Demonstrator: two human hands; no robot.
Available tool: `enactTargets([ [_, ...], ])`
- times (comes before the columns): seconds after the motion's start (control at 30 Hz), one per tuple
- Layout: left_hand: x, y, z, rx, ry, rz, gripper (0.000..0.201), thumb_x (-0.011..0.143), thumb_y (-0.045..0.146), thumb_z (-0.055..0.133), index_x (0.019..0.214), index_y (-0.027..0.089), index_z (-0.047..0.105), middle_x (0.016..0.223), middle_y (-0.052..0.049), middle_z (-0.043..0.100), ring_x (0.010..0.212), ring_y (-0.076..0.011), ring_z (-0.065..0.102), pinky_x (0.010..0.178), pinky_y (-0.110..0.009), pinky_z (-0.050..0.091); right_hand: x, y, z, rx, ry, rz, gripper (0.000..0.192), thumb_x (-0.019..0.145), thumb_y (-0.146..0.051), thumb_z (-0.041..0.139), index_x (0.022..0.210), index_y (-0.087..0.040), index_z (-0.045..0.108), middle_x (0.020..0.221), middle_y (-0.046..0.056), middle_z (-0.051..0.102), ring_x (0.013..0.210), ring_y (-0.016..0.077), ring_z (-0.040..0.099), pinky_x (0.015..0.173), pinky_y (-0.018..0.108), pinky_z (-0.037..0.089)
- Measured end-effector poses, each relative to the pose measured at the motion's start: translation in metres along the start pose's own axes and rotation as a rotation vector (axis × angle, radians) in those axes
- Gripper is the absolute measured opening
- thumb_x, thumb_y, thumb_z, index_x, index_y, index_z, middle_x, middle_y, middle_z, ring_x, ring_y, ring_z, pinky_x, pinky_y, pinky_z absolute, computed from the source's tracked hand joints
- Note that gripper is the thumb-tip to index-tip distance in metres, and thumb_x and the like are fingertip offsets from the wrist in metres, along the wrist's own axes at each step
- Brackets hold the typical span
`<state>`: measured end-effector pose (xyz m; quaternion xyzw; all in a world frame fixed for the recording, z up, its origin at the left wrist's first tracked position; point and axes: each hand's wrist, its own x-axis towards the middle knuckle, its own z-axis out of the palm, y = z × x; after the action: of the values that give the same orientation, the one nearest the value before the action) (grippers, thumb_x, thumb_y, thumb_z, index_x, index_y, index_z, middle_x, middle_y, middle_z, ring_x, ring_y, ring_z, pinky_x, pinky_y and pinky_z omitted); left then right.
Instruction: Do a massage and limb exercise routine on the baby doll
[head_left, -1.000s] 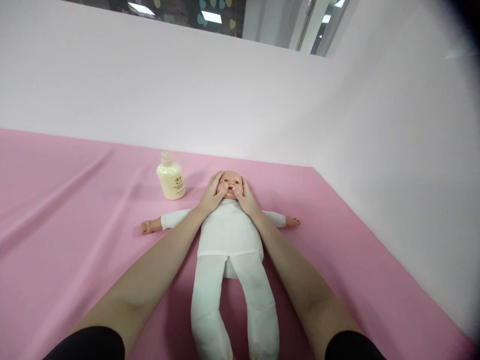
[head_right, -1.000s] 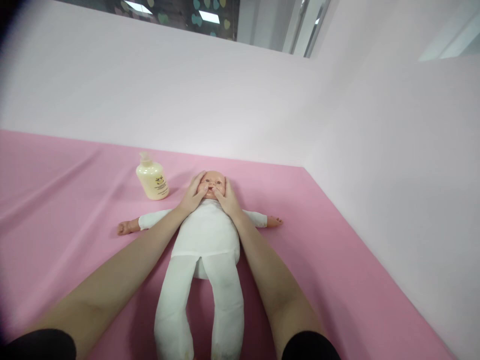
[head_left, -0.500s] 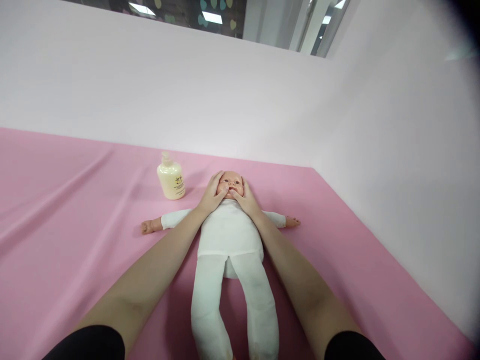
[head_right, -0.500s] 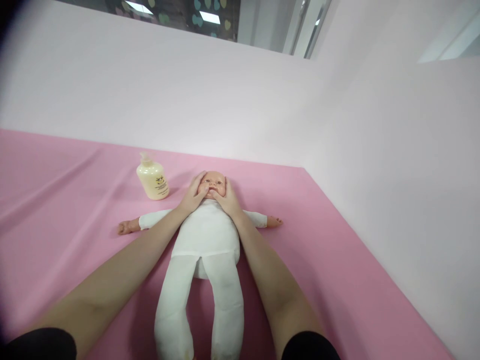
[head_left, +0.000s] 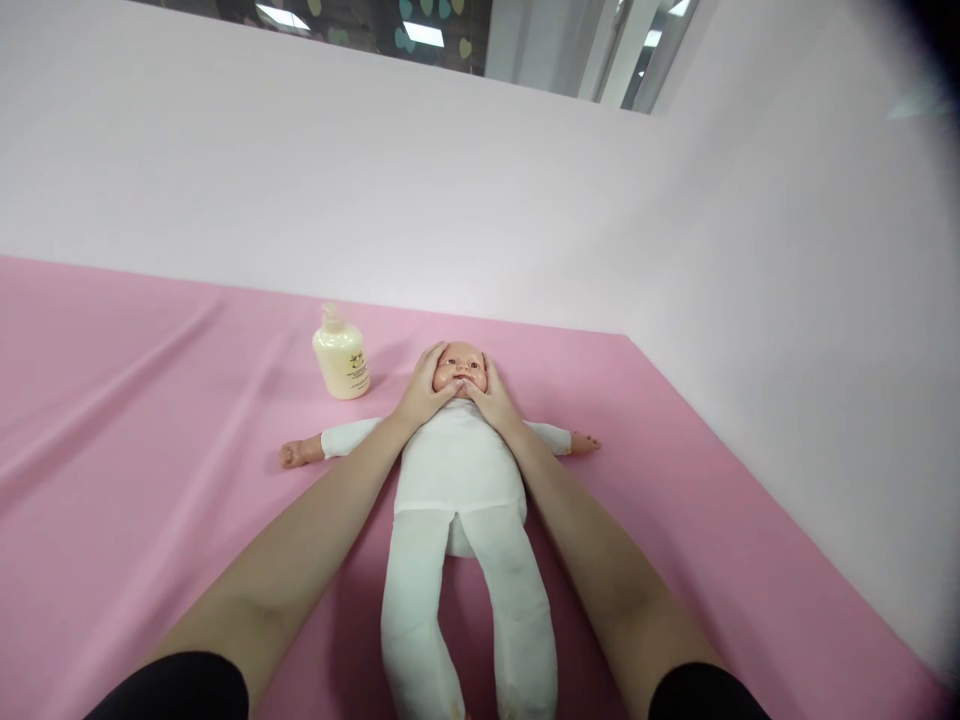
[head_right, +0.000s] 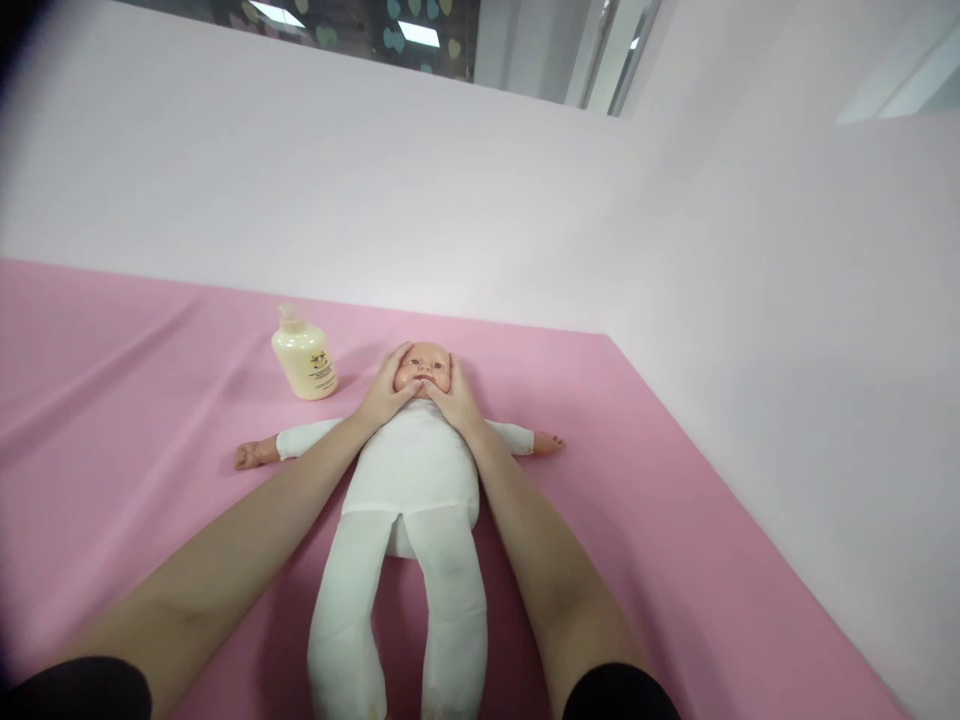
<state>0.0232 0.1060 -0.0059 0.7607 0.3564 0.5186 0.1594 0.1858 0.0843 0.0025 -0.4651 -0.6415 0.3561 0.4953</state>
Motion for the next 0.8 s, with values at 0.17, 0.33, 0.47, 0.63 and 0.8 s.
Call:
enactTargets([
  [0.17,0.0001,0.0015,0.0004,-0.005,-0.001,-0.032,0.075,0.074,0.048,0.065,0.136,0.017,0.035,0.140,-0.016,0.038,0.132,-0.0295,0.036,0.111,-0.048,0.029,0.0001,0.0009,-0.0005,0.009,-0.008,0.035,0.089,0.075,-0.048,0.062,0.147,-0.018,0.018,0.150,0.009,0.031,0.139,0.0210,0.028,0.115,0.036,0.023],
  [0.33,-0.0004,-0.0002,0.0001,0.001,-0.008,-0.015,0.072,0.077,0.045,0.062,0.136,0.016,0.034,0.140,-0.016,0.038,0.132,-0.0286,0.036,0.111,-0.048,0.029,0.0004,0.0015,-0.0008,0.014,-0.010,0.035,0.090,0.076,-0.047,0.061,0.147,-0.015,0.017,0.150,0.011,0.029,0.139,0.0212,0.028,0.115,0.037,0.023],
  [0.47,-0.0004,-0.0019,-0.0003,0.000,-0.006,0.018,0.067,0.081,0.044,0.058,0.137,0.017,0.034,0.140,-0.016,0.038,0.132,-0.0282,0.036,0.111,-0.048,0.029,0.0000,0.0003,-0.0007,0.026,-0.016,0.021,0.086,0.077,-0.046,0.061,0.147,-0.018,0.018,0.150,0.009,0.031,0.140,0.0200,0.028,0.116,0.036,0.022],
  [0.63,0.0000,-0.0005,-0.0013,-0.020,-0.004,0.033,0.064,0.084,0.048,0.052,0.137,0.017,0.034,0.140,-0.016,0.039,0.132,-0.0274,0.036,0.111,-0.048,0.029,-0.0004,0.0007,-0.0009,0.021,-0.016,0.026,0.084,0.078,-0.048,0.059,0.147,-0.019,0.019,0.151,0.008,0.028,0.140,0.0191,0.026,0.116,0.036,0.020],
  [0.8,0.0006,-0.0009,-0.0007,-0.073,0.017,0.002,0.053,0.093,0.051,0.034,0.135,0.019,0.038,0.140,-0.013,0.040,0.133,-0.0229,0.035,0.114,-0.044,0.025,0.0003,0.0071,-0.0013,0.012,-0.003,0.008,0.072,0.086,-0.056,0.043,0.146,-0.021,0.022,0.153,0.006,0.026,0.140,0.0165,0.025,0.117,0.037,0.018],
])
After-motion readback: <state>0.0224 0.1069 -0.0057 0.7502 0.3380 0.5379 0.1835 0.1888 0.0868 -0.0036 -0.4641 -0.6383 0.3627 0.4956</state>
